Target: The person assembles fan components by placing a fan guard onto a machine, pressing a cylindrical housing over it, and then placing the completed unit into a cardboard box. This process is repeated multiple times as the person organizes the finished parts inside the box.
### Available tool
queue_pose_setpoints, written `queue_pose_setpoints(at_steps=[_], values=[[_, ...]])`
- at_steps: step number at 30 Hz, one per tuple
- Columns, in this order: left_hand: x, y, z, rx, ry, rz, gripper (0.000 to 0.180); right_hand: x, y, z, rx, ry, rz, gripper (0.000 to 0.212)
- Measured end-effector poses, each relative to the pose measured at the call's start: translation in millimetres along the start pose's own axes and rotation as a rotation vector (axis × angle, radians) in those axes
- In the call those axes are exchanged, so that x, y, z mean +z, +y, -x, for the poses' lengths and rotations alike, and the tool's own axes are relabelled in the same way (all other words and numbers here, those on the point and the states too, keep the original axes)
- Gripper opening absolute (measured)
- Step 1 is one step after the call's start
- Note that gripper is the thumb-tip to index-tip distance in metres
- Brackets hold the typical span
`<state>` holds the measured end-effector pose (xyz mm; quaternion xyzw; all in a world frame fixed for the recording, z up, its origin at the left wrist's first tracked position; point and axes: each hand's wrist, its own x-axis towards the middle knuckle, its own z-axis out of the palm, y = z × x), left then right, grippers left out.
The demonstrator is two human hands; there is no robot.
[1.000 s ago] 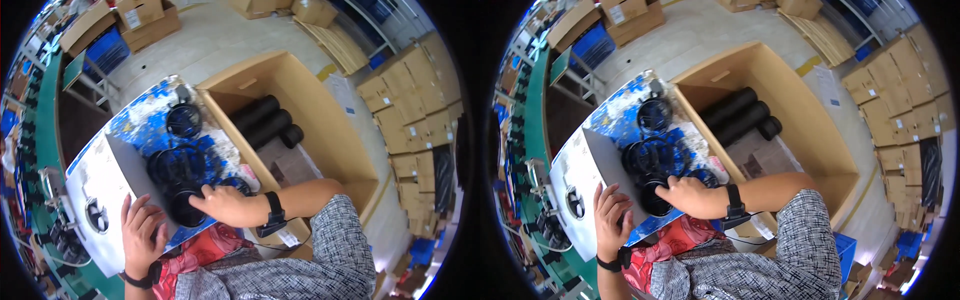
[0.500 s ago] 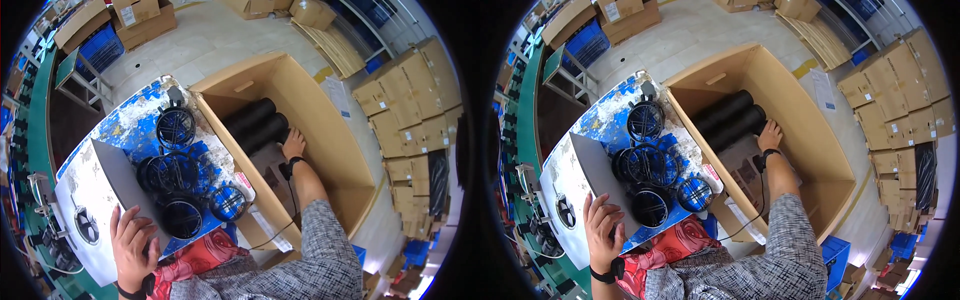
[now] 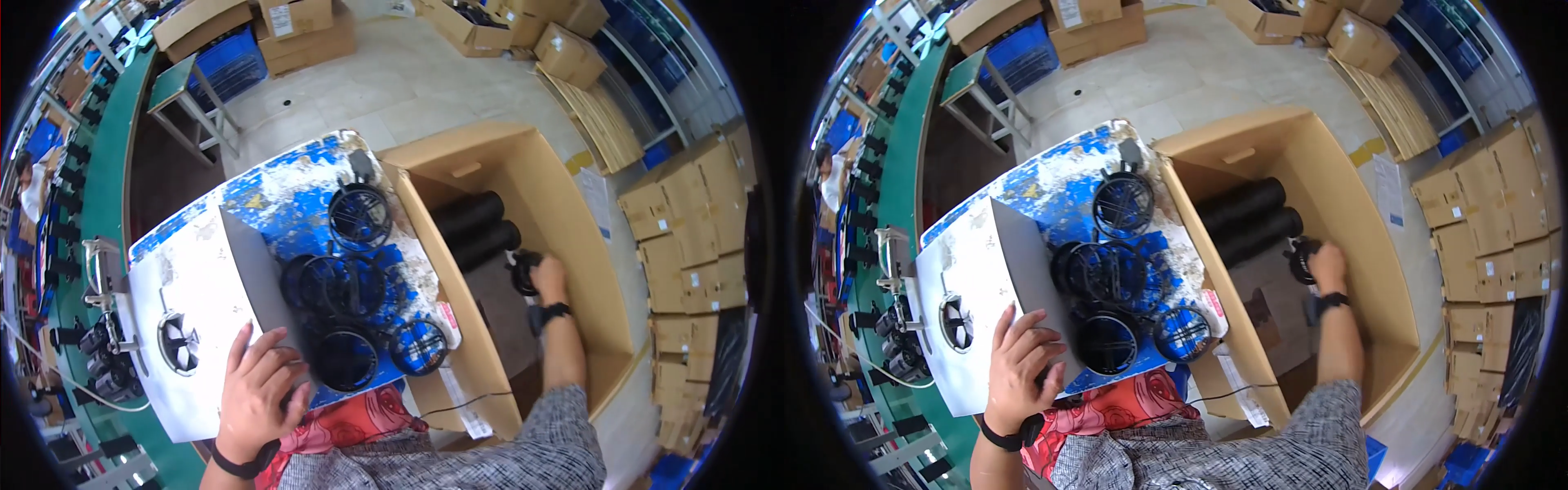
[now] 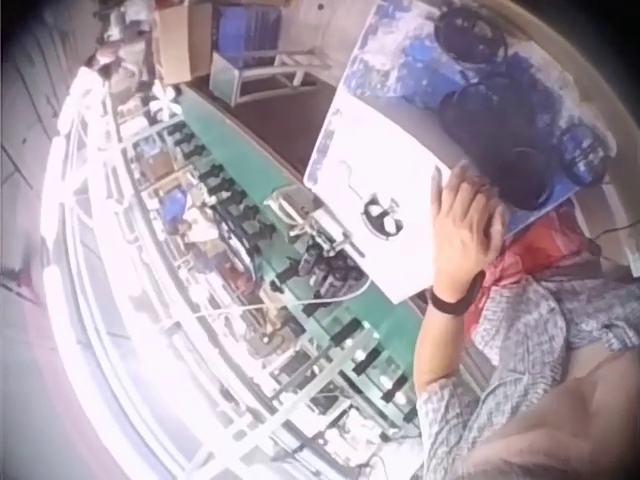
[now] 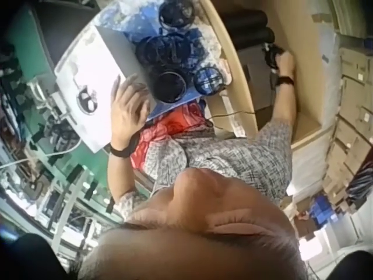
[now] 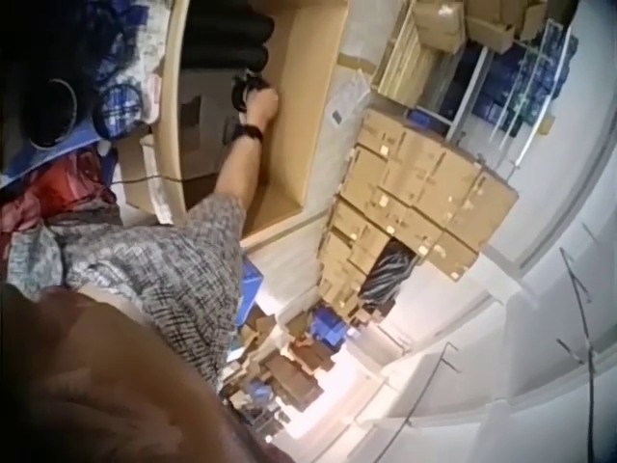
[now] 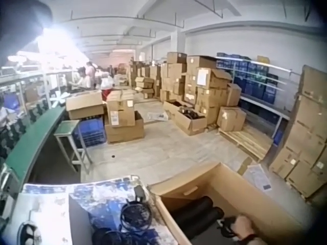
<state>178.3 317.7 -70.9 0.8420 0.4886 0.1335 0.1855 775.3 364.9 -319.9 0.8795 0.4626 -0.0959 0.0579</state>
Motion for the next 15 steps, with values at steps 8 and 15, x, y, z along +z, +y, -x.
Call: queue_pose_setpoints(at_steps=[8,15], values=[[-33,16,30,0.082,0.046,-0.012,0.014,-243,-201,128,-0.891,-0.243,-1.126,0.043],[-63,41,68,0.161,0.139,-0.012,0.012,-252,-453,163,-1.054,-0.130,-0.250,0.036]])
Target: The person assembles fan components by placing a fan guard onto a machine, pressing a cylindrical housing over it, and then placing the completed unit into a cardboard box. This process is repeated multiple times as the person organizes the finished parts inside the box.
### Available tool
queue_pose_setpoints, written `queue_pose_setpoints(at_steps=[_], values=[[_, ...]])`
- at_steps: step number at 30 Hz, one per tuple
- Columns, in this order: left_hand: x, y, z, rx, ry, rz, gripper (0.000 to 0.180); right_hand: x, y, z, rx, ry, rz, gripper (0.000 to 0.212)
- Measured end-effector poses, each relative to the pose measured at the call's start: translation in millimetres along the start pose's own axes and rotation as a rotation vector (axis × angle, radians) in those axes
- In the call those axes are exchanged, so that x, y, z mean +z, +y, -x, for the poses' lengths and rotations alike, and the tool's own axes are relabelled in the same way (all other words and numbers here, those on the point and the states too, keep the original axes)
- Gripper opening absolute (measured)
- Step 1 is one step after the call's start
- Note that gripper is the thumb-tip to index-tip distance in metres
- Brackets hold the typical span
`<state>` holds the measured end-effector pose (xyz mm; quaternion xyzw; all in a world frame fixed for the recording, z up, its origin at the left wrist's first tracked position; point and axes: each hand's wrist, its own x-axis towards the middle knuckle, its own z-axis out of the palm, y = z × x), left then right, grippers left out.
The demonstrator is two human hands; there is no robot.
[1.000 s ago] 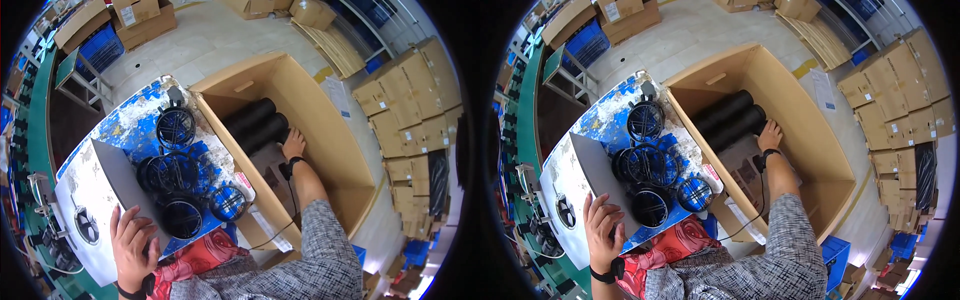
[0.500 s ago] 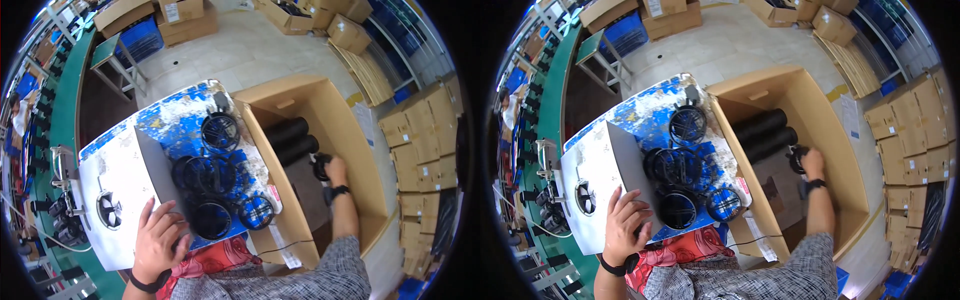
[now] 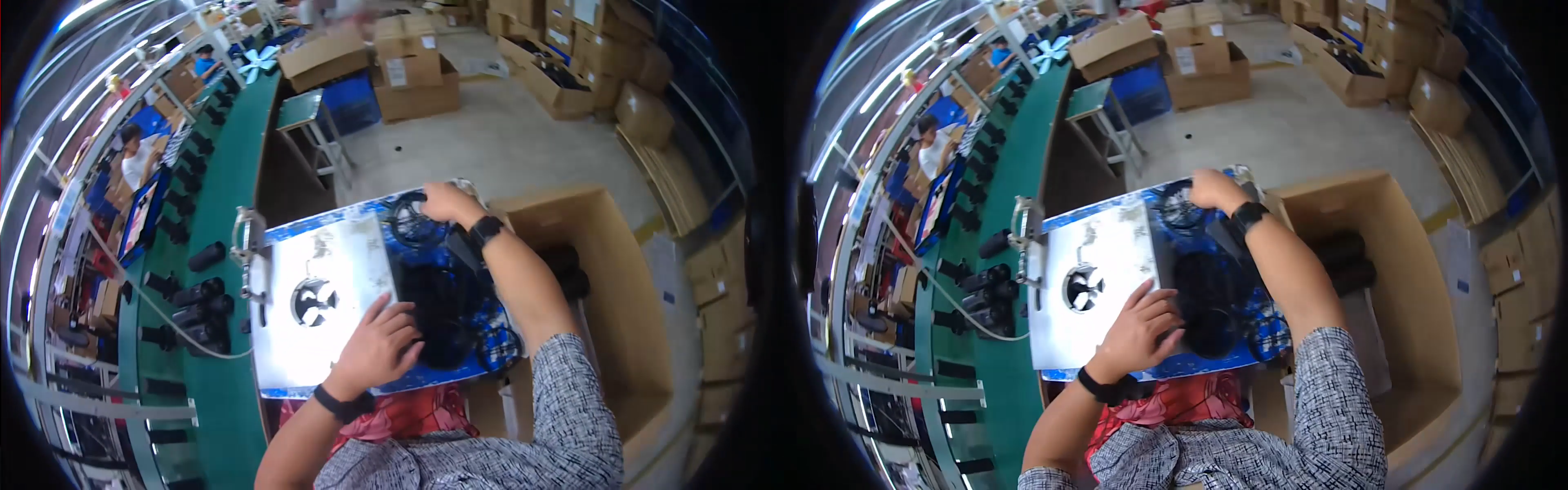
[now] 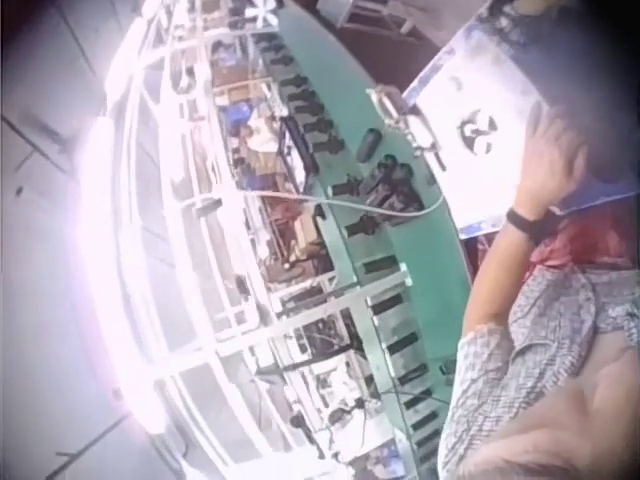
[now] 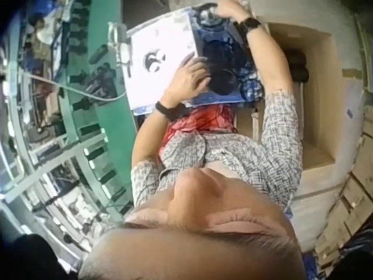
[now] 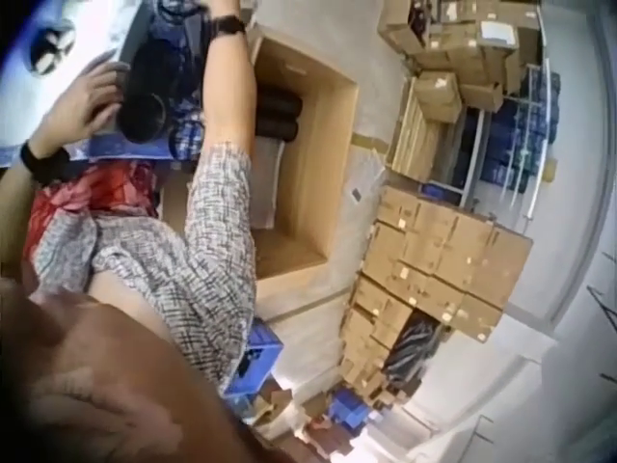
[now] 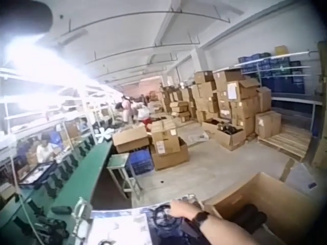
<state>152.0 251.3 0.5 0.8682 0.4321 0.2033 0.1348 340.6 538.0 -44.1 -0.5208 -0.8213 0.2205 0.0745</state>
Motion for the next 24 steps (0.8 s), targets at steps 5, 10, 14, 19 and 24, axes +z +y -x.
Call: queue_pose_setpoints(at_steps=[5,10,14,19,24], values=[[-27,4,27,0.042,0.012,-0.009,0.014,51,-9,-23,0.044,-0.120,0.149,0.029],[-36,6,42,0.075,0.034,0.006,0.016,53,-26,-15,0.097,-0.136,0.322,0.033],[-41,19,54,0.087,0.042,0.016,0.019,12,-43,29,-0.102,-0.071,0.300,0.031],[-54,32,89,0.075,0.070,0.083,0.027,-66,-129,146,-0.073,0.160,-0.250,0.029],[-63,24,150,-0.154,0.460,0.840,0.041,-41,-246,269,-0.244,0.206,-0.429,0.036]])
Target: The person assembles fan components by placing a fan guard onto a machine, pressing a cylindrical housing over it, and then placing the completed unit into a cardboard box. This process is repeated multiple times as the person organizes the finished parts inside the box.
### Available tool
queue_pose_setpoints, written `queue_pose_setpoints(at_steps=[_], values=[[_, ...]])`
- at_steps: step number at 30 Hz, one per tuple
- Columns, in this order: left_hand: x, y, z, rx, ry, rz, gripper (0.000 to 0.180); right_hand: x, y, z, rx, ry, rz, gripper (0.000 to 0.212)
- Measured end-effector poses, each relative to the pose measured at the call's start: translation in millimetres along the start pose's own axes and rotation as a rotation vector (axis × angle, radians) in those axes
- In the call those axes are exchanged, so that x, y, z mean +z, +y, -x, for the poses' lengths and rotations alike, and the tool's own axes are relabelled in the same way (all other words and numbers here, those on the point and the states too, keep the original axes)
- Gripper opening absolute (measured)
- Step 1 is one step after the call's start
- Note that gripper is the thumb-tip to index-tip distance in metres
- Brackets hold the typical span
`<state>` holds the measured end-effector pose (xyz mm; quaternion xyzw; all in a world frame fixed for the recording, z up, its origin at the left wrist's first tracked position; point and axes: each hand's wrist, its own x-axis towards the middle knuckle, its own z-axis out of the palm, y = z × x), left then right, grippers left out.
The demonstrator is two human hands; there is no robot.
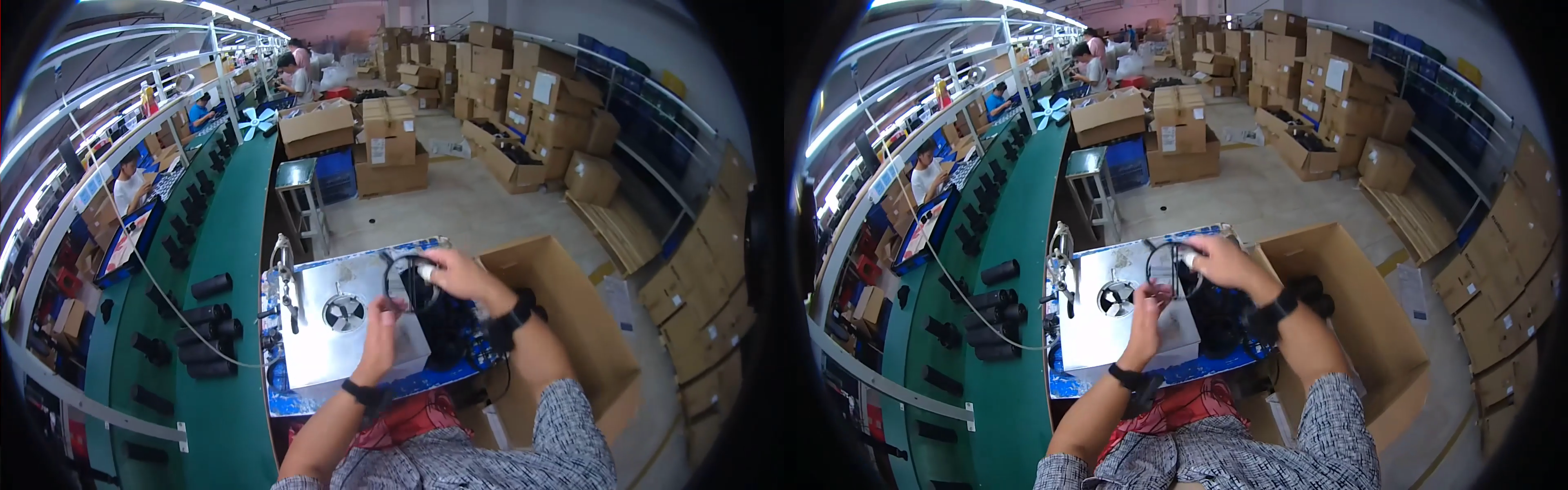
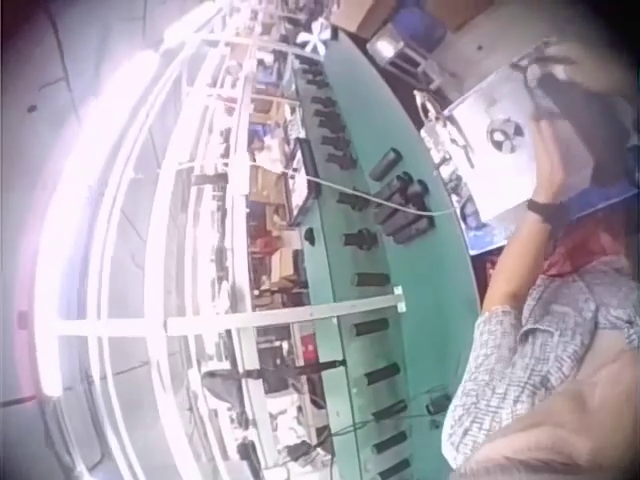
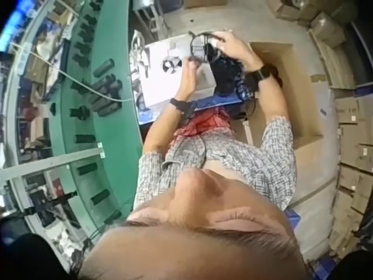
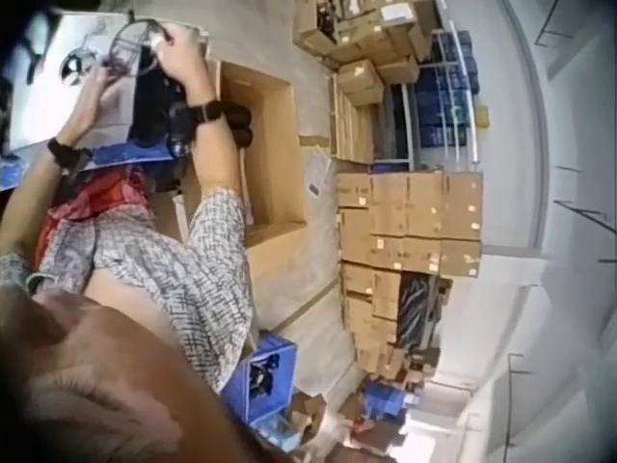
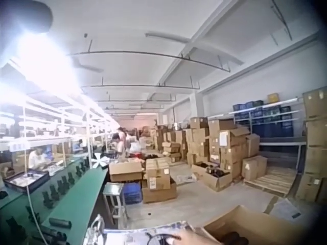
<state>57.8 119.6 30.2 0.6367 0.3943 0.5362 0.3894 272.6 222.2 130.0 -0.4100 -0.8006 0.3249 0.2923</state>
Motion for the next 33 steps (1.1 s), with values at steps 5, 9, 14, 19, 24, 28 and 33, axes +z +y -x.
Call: queue_pose_setpoints(at_steps=[5,9,14,19,24,28,33], values=[[-81,50,102,-0.187,0.104,0.957,0.048,125,-114,87,-0.046,0.093,-0.161,0.036],[-142,71,176,-0.338,0.143,0.657,0.055,215,-175,125,0.130,0.064,-0.185,0.028],[-197,81,246,-0.414,0.212,0.687,0.059,287,-235,146,0.171,0.289,-0.258,0.029],[-212,99,290,-0.418,0.224,0.588,0.059,306,-277,159,-0.241,0.343,0.128,0.025],[-192,105,309,-0.337,0.224,0.339,0.057,330,-276,181,-0.231,0.204,0.294,0.021],[-158,97,321,-0.283,0.289,0.342,0.072,323,-271,204,-0.193,0.129,0.405,0.019],[-115,89,316,-0.222,0.290,0.068,0.085,302,-249,222,-0.164,0.101,0.529,0.015]])
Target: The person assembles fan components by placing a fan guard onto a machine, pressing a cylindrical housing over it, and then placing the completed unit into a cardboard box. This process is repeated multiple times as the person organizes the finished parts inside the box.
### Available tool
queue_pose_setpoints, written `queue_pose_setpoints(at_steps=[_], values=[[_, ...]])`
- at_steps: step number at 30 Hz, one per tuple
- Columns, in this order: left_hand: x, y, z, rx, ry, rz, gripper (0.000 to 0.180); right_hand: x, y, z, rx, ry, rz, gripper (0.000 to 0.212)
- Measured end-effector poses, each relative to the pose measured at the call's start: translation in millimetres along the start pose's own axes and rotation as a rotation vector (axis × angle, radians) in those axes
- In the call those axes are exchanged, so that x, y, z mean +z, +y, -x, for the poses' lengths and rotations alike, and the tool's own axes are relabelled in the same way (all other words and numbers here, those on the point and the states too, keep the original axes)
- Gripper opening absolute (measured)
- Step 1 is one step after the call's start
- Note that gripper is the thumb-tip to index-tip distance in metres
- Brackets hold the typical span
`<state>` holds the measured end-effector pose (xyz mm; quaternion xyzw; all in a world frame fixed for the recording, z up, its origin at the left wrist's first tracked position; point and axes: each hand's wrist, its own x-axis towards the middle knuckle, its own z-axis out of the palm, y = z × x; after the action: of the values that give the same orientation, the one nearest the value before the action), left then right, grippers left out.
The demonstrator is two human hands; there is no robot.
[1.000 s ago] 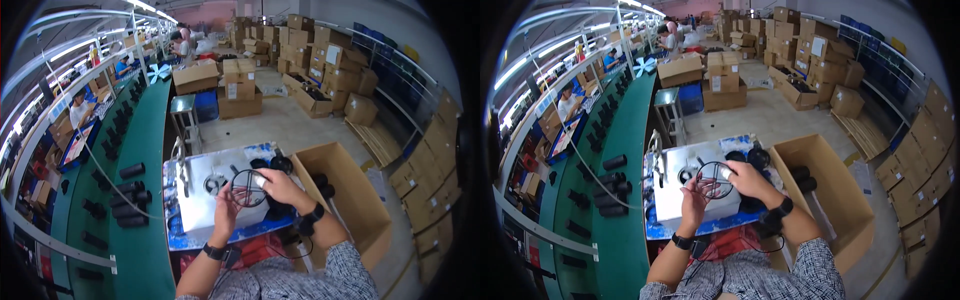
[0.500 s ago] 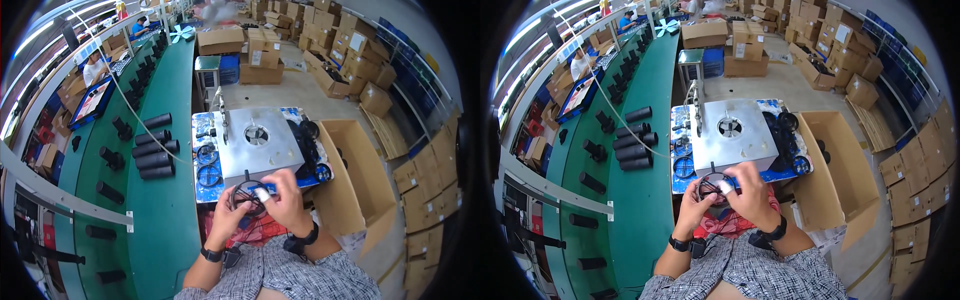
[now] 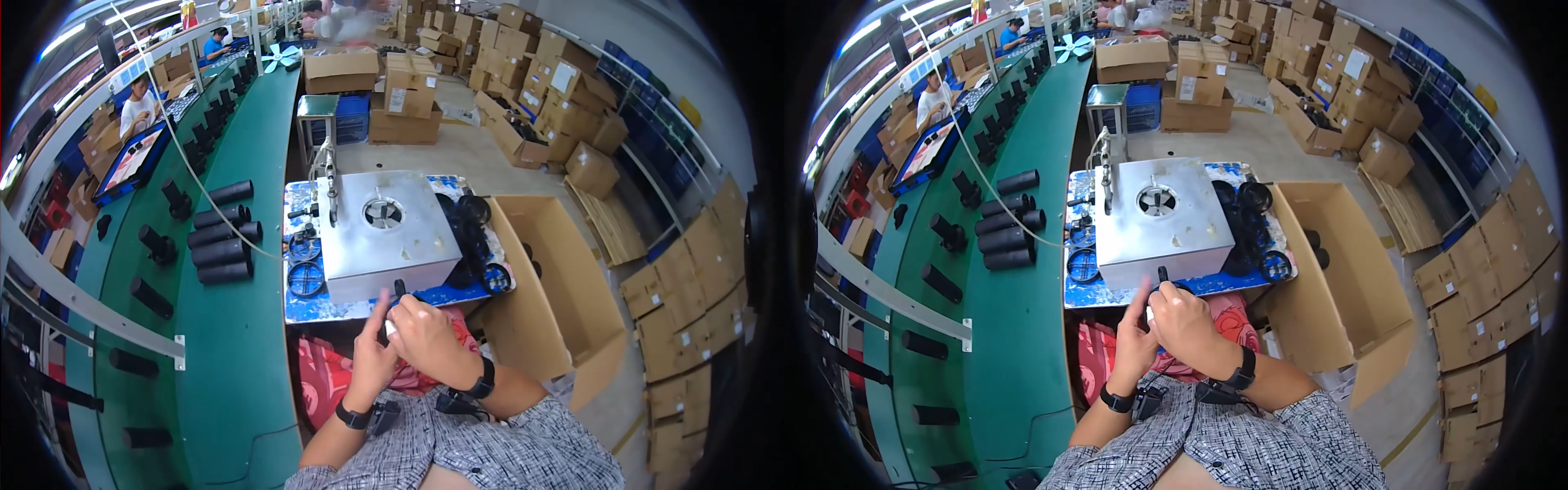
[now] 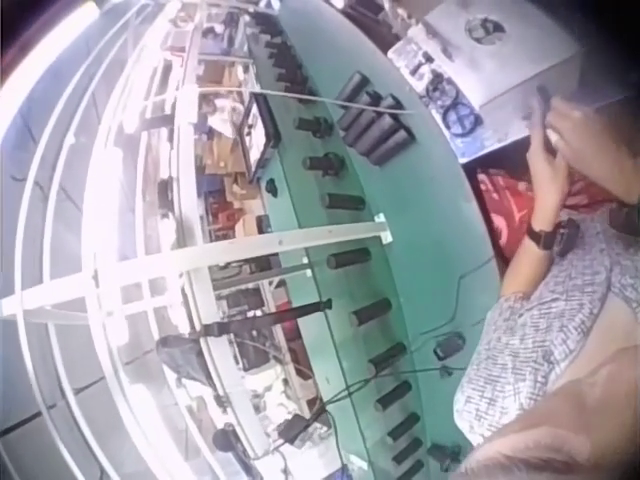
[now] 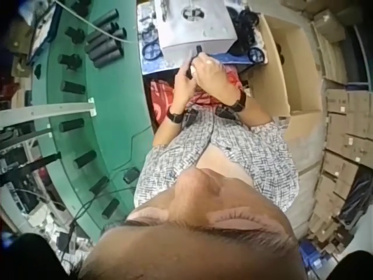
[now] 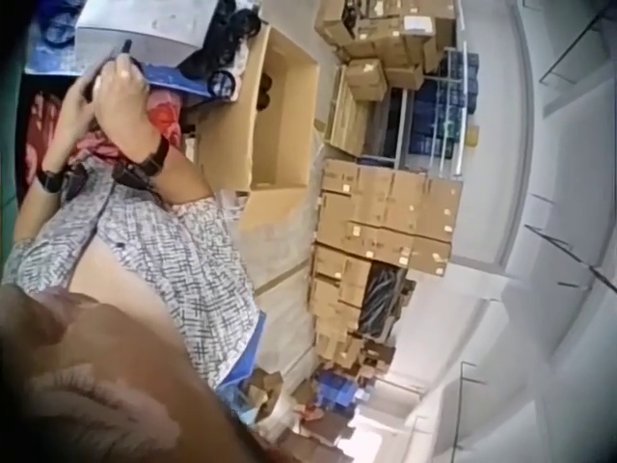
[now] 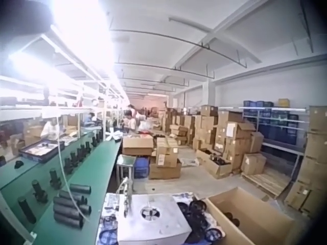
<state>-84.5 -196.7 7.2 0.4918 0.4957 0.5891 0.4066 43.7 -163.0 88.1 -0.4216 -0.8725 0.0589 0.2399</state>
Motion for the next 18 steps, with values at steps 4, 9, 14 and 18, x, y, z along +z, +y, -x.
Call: queue_pose_setpoints(at_steps=[4,9,14,18], values=[[37,-3,-6,0.105,-0.042,-0.065,0.084,-18,43,9,-0.111,0.086,-0.173,0.015],[64,11,-25,-0.167,-0.116,0.223,0.076,-39,94,10,0.072,0.068,-0.457,0.019],[84,17,-52,-0.239,-0.096,0.383,0.077,-50,150,7,0.176,0.161,-0.495,0.037],[93,30,-79,-0.293,-0.094,0.368,0.075,-17,192,-2,0.255,-0.029,-0.826,0.045]])
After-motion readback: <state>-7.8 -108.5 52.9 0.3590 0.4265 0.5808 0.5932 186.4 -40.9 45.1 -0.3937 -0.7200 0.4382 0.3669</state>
